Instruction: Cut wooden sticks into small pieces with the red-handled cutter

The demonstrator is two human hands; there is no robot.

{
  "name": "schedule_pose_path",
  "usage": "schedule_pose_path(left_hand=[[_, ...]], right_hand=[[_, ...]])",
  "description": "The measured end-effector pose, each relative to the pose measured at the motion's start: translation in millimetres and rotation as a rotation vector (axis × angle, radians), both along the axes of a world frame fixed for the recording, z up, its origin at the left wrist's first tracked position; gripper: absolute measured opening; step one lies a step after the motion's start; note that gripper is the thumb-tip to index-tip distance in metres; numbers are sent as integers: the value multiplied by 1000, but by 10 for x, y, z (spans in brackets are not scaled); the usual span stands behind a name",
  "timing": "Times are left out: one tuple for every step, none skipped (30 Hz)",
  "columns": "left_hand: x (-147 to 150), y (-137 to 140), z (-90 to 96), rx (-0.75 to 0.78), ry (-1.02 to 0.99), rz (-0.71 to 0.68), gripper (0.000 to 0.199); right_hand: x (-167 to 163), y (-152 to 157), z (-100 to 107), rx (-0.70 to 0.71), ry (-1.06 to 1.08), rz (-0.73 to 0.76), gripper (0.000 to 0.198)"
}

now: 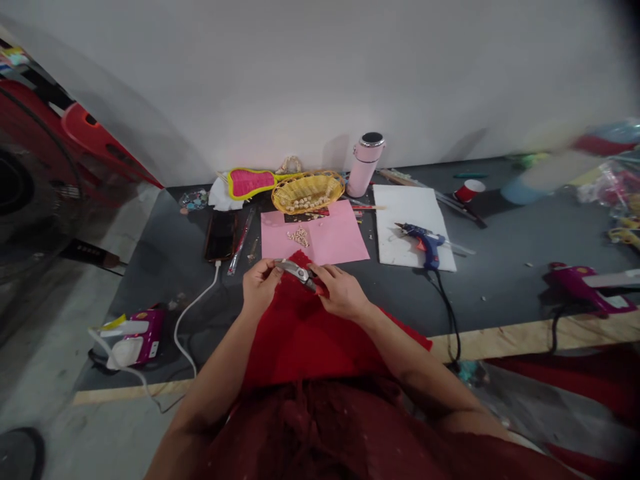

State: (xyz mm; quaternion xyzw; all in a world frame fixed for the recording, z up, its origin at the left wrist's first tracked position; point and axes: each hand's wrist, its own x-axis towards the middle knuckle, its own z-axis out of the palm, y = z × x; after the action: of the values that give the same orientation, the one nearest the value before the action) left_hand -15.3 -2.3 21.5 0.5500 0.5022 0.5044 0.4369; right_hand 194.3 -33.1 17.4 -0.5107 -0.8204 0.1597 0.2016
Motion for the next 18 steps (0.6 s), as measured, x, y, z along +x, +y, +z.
schedule_pose_path(left_hand=[[-7, 0, 1, 0, 16, -1, 19], [-16, 0, 2, -2, 28, -4, 18], [-25, 2, 1, -7, 32, -8, 18], [-34, 6, -1, -14, 29, -17, 17], [-44, 11, -4, -24, 18, -26, 17], [-53, 17, -9, -36, 1, -39, 17], [-61, 25, -15, -47, -19, -54, 17], [-68, 33, -23, -56, -34, -71, 17], [-74, 40, -30, -58, -46, -90, 17], [-79, 47, -38, -55, -53, -107, 17], [-84, 53, -46, -47, -57, -120, 18], [-86, 58, -52, -39, -58, -126, 20], [-88, 61, -58, -33, -61, -126, 21], [-89, 64, -61, -30, -66, -122, 21], [-89, 66, -63, -30, -73, -118, 21], [-88, 67, -64, -33, -80, -117, 21], [-87, 68, -63, -38, -88, -118, 21], [-86, 68, -62, -43, -92, -121, 21]], right_hand=[[3, 2, 9, -2, -10, 6, 62], [8, 4, 20, -5, -16, 12, 64], [15, 7, 29, -10, -19, 19, 64], [21, 9, 38, -14, -21, 25, 64], [28, 12, 44, -18, -22, 31, 65], [34, 16, 48, -22, -23, 36, 65], [39, 19, 49, -25, -23, 42, 66], [43, 23, 47, -28, -22, 49, 67], [46, 26, 41, -30, -19, 54, 69], [48, 29, 32, -31, -11, 55, 70], [50, 32, 19, -30, 0, 53, 71], [51, 34, 5, -26, 14, 50, 71], [52, 37, -12, -18, 31, 48, 69], [53, 40, -28, -5, 51, 47, 67], [54, 42, -42, 11, 71, 51, 64], [56, 44, -53, 25, 90, 57, 62], [57, 46, -61, 33, 109, 61, 59], [59, 48, -64, 35, 125, 60, 57]])
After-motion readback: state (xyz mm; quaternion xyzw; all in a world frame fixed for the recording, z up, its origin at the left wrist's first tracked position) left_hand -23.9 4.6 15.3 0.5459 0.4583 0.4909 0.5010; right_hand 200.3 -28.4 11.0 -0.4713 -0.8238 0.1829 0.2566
